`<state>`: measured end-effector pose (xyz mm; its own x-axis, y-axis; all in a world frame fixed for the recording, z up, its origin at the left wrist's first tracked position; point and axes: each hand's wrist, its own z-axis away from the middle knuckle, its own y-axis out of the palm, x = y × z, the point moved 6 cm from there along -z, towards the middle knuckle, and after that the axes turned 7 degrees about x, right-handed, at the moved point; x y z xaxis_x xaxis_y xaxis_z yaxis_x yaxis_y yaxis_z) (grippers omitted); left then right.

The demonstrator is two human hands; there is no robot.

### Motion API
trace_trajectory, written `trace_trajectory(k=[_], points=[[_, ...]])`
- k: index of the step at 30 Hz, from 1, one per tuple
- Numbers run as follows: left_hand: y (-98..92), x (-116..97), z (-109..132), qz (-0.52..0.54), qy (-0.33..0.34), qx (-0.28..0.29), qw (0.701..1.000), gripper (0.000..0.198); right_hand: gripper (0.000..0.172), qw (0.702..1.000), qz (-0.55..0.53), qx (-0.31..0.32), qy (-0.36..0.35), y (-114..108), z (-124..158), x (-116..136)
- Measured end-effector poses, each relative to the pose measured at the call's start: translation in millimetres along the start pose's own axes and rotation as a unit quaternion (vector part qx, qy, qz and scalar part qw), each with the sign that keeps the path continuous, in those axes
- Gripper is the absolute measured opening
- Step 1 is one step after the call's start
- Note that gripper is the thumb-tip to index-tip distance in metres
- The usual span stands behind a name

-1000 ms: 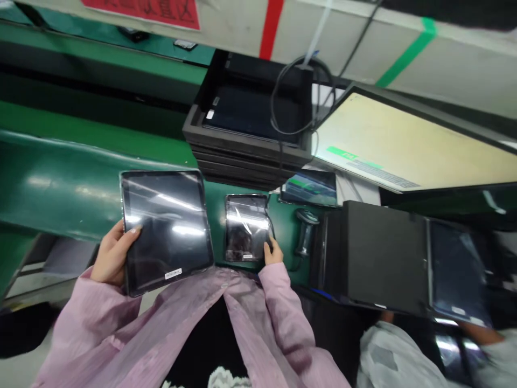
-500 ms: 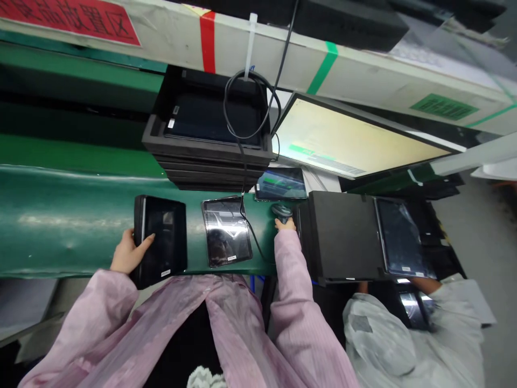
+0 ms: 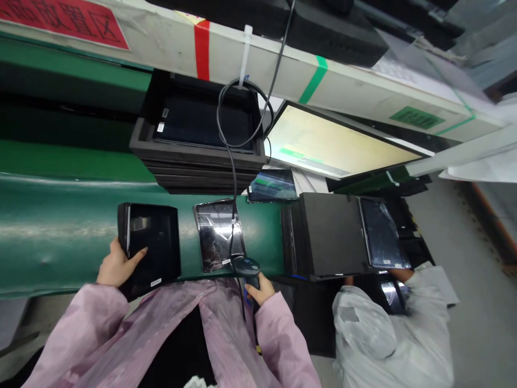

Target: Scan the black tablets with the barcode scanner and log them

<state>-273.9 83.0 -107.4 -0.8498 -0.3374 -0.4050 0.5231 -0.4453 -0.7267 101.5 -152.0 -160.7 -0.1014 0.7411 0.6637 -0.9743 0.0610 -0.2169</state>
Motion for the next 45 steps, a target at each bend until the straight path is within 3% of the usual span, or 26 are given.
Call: trace_trajectory(k=[4,8,13,23,45], points=[[1.6,2.3,-1.8,-0.026,-0.017,0.014,0.999,0.088,0.049,0.988,0.15,-0.015,-0.015,6.4,3.7,15.5],[1.5,3.3,-1.9,-0.02,-0.027,0.013,0.999,0.091,0.05,0.977,0.212,-0.011,0.007,8.4,9.8,31.8],[2.6,5.4,-2.3,-0.012,-0.032,0.02,0.999,0.091,0.051,0.977,0.215,-0.01,0.013,13.3,11.7,40.6],[2.6,6.3,-2.5,0.01,-0.047,0.029,0.998,0.095,0.055,0.971,0.233,-0.048,0.011,12.1,4.0,28.2],[0.7,-0.1,3.9,0.003,-0.068,0.039,0.997,0.097,0.052,0.971,0.233,-0.041,0.021,19.8,1.4,27.6]])
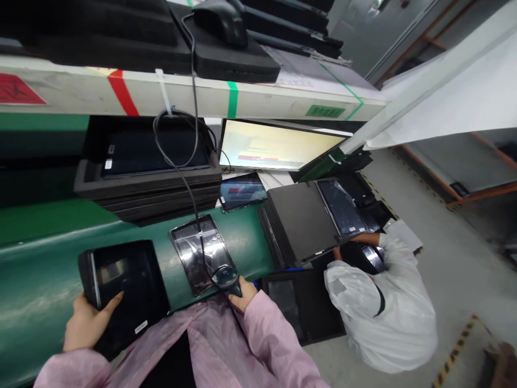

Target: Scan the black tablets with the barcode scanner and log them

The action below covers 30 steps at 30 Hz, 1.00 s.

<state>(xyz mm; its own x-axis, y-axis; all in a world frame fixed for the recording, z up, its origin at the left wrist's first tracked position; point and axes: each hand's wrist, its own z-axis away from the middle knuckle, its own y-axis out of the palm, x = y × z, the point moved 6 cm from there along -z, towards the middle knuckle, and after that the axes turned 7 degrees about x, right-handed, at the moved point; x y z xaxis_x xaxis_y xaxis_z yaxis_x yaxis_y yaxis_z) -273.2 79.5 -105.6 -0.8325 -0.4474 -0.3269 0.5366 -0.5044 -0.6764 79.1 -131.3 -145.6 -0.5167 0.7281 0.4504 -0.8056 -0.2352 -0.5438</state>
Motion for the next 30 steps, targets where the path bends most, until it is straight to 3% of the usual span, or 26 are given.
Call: trace_trajectory(k=[11,21,30], points=[[-0.1,-27.2,16.7,-0.116,0.012,-0.016,0.993,0.104,0.044,1.0,-0.02,-0.015,-0.004,5.9,-8.5,-3.4],[14.2,-75.0,52.4,-0.188,-0.002,-0.046,0.981,0.084,0.048,0.999,-0.032,-0.024,-0.009,7.1,-5.3,-4.5],[21.2,-77.5,49.4,-0.189,0.007,-0.051,0.981,0.089,0.049,0.999,-0.038,-0.016,-0.029,-0.5,-3.5,-7.0]])
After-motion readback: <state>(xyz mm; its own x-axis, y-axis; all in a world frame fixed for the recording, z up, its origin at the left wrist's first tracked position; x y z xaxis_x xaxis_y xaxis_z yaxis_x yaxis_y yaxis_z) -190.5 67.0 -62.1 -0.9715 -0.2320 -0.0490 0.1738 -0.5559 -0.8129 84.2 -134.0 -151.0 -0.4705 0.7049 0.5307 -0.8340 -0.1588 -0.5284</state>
